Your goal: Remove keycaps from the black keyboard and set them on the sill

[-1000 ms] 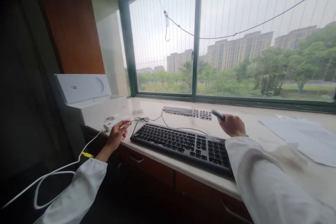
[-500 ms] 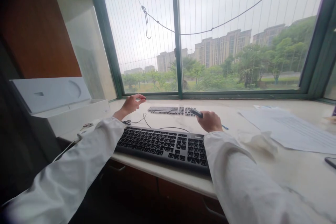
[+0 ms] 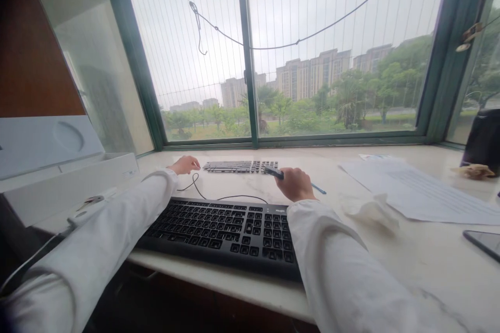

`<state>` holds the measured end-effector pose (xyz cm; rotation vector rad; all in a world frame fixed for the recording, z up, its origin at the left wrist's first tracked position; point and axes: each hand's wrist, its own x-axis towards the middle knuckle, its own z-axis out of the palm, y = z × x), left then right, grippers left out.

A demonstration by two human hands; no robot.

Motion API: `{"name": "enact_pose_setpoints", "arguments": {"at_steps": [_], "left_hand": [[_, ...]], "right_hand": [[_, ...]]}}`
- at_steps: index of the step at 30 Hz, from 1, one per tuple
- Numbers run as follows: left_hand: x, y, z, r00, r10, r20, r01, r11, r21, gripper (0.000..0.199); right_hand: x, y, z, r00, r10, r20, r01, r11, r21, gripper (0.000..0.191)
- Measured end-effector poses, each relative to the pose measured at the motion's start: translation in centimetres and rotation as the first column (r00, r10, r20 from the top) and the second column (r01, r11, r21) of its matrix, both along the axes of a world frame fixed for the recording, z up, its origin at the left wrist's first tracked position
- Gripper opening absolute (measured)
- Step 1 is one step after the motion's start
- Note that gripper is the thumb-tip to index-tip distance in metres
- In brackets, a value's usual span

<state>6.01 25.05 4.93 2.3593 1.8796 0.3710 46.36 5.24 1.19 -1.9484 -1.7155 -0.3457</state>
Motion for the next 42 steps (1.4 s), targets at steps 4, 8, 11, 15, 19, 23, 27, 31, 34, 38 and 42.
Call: {"name": "enact_pose_setpoints", "arguments": {"at_steps": [4, 8, 11, 15, 19, 23, 27, 31, 34, 38, 42], "left_hand": [[0.5, 1.2, -0.5, 0.999, -0.024, -0.041, 0.024, 1.000, 0.008, 0.020], [1.1, 1.4, -0.7, 0.996, -0.051, -0.077, 0.053, 0.998, 0.023, 0.019], [1.5, 1.4, -0.9, 0.994, -0.050, -0.099, 0.053, 0.998, 0.032, 0.019], [1.8, 1.4, -1.2, 0.994, -0.041, -0.102, 0.047, 0.997, 0.055, 0.017], [1.8, 1.5, -1.5, 0.995, -0.036, -0.092, 0.043, 0.996, 0.073, 0.015], [1.7, 1.6, -1.6, 0.996, -0.037, -0.081, 0.043, 0.996, 0.077, 0.012], [1.7, 1.7, -1.7, 0.996, -0.024, -0.080, 0.030, 0.996, 0.082, 0.011], [1.8, 1.8, -1.9, 0.996, -0.001, -0.085, 0.009, 0.996, 0.090, 0.012], [2.1, 1.8, -1.9, 0.995, 0.022, -0.095, -0.012, 0.994, 0.105, 0.014], [2.4, 1.6, -1.6, 0.994, 0.031, -0.101, -0.018, 0.992, 0.125, 0.013], [2.3, 0.7, -0.7, 0.995, 0.020, -0.093, -0.007, 0.991, 0.133, 0.009]], "right_hand": [[0.0, 0.1, -0.1, 1.000, 0.000, 0.009, 0.000, 1.000, 0.008, 0.034], [0.1, 0.2, -0.2, 1.000, 0.004, 0.017, -0.005, 1.000, 0.018, 0.034], [0.1, 0.2, -0.2, 1.000, 0.007, 0.017, -0.007, 1.000, 0.022, 0.033], [0.1, 0.2, -0.2, 1.000, 0.018, 0.016, -0.019, 1.000, 0.013, 0.034], [0.1, 0.1, -0.1, 1.000, 0.024, 0.005, -0.024, 1.000, 0.003, 0.034], [0.0, 0.0, 0.0, 1.000, 0.017, -0.005, -0.017, 1.000, -0.002, 0.034], [0.0, 0.0, 0.0, 1.000, 0.023, -0.003, -0.023, 1.000, -0.004, 0.035], [-0.1, 0.0, 0.0, 1.000, 0.022, 0.001, -0.022, 1.000, 0.002, 0.035], [-0.1, -0.1, 0.0, 1.000, 0.025, -0.002, -0.025, 1.000, 0.001, 0.034], [0.0, 0.0, 0.0, 1.000, 0.022, -0.006, -0.022, 1.000, -0.007, 0.034], [0.0, 0.1, 0.0, 1.000, 0.022, 0.007, -0.022, 1.000, 0.001, 0.035]]}}
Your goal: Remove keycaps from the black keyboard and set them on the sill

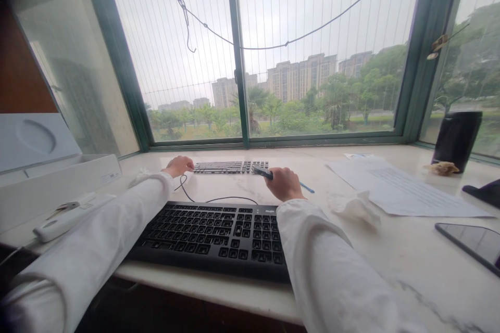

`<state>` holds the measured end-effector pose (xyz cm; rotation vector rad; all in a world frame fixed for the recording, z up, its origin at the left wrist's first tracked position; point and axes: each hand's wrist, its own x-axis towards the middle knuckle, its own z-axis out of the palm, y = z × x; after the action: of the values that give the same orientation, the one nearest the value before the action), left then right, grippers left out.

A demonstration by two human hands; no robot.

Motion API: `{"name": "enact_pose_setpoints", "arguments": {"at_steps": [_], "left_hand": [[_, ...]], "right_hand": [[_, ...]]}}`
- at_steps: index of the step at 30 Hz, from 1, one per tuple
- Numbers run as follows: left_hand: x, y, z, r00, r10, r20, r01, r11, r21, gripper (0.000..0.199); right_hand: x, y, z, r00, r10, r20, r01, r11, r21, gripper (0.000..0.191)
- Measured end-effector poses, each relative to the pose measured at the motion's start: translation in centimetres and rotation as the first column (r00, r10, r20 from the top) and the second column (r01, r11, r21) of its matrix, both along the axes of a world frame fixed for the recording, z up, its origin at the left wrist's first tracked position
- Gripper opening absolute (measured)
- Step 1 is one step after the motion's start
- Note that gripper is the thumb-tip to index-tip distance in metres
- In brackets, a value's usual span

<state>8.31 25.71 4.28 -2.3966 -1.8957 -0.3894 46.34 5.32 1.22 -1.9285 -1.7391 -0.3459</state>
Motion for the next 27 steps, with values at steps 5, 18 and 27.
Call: {"name": "enact_pose_setpoints", "arguments": {"at_steps": [5, 18, 27], "left_hand": [[0.0, -2.2, 2.5, 0.999, 0.019, 0.026, -0.021, 0.998, 0.066, 0.010], [-0.7, -19.9, 5.4, 0.907, -0.206, 0.367, 0.033, 0.904, 0.427, 0.035], [-10.4, -27.7, -2.9, 0.787, -0.271, 0.554, 0.131, 0.951, 0.280, 0.028]], "right_hand": [[-0.1, -0.1, 0.2, 1.000, -0.009, 0.002, 0.009, 1.000, -0.022, 0.036], [-0.3, -1.0, 1.0, 1.000, -0.004, 0.006, 0.004, 1.000, 0.023, 0.033], [-1.2, -2.4, 3.2, 0.998, -0.020, -0.056, 0.033, 0.967, 0.252, 0.035]]}}
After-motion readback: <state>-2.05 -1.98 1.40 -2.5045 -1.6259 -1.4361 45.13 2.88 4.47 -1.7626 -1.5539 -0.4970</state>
